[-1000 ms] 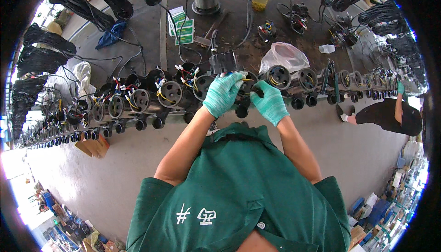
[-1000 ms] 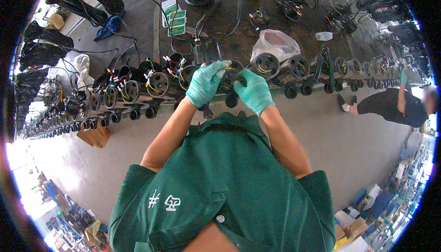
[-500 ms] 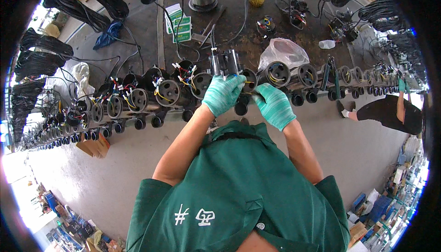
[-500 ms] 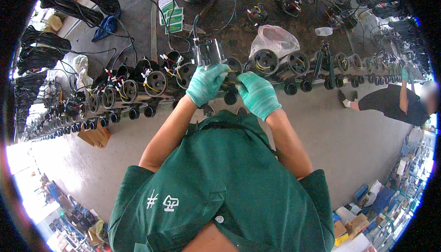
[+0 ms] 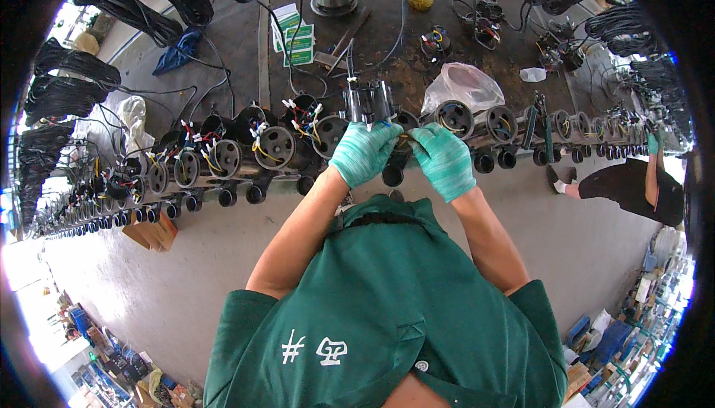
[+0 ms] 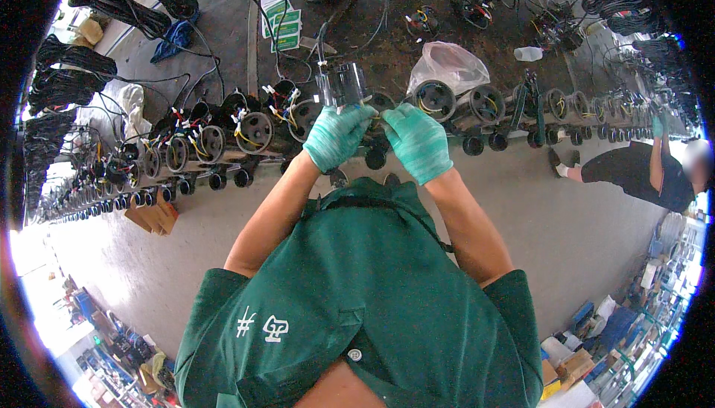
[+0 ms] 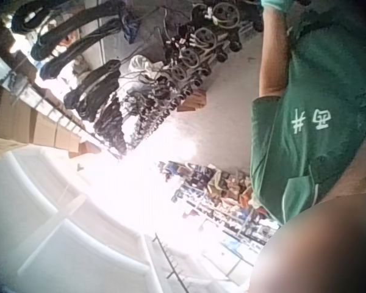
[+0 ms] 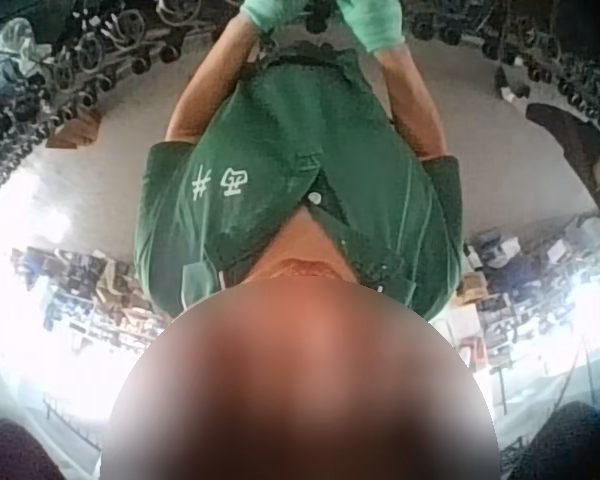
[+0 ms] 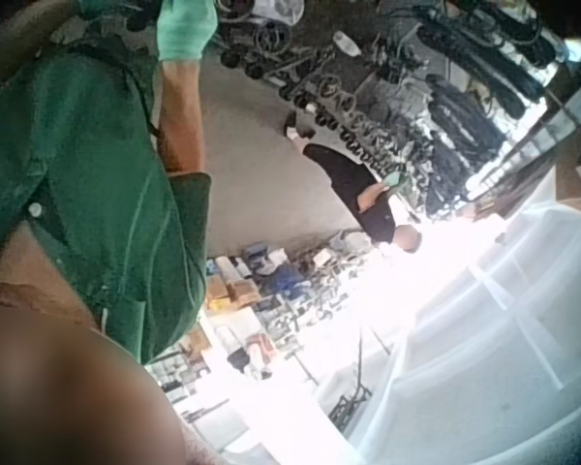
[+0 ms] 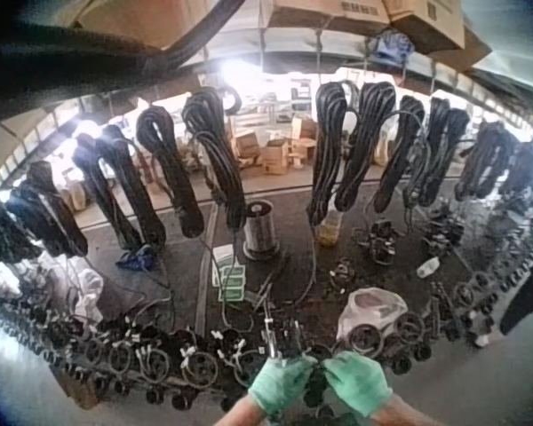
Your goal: The person assembles cylindrical electronic components by inserting wires and securing them with a crimping tool. They repeatedly pick up the component, manipulate the internal wiring, and use the tool to fasten connections before placing the unit back on a rack.
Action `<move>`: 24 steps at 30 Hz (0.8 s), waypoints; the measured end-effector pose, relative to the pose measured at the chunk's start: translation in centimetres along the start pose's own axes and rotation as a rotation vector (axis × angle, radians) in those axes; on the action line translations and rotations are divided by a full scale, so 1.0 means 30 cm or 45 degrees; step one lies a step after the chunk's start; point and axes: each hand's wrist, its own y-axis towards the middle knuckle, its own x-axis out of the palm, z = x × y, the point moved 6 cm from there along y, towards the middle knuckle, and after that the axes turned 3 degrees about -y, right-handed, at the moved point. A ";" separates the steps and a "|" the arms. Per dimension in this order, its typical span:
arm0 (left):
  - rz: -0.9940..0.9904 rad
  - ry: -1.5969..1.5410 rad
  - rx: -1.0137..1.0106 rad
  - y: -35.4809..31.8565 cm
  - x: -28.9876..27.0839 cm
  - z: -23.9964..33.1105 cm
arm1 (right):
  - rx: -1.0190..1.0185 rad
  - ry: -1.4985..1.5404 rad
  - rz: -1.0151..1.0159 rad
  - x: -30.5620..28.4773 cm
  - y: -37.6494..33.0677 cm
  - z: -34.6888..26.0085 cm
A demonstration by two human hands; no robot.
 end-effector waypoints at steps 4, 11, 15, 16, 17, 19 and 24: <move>0.029 -0.035 0.005 -0.005 -0.010 0.004 | 0.070 0.126 -0.068 0.016 0.008 0.023; -0.040 0.028 0.061 -0.008 0.020 -0.002 | 0.235 0.403 -0.090 0.062 -0.018 0.050; -0.140 0.157 0.034 0.004 0.007 0.041 | 0.497 0.674 -0.165 0.118 -0.051 0.072; -0.116 0.174 0.040 0.000 0.011 0.036 | 0.590 0.739 -0.206 0.123 -0.058 0.075; -0.125 0.187 0.046 -0.002 0.018 0.034 | 0.685 0.804 -0.246 0.129 -0.067 0.080; -0.145 0.213 0.059 -0.003 0.030 0.030 | 0.766 0.866 -0.272 0.152 -0.081 0.094; -0.133 0.125 0.135 -0.012 0.034 0.014 | 0.931 0.981 -0.396 0.128 -0.074 0.083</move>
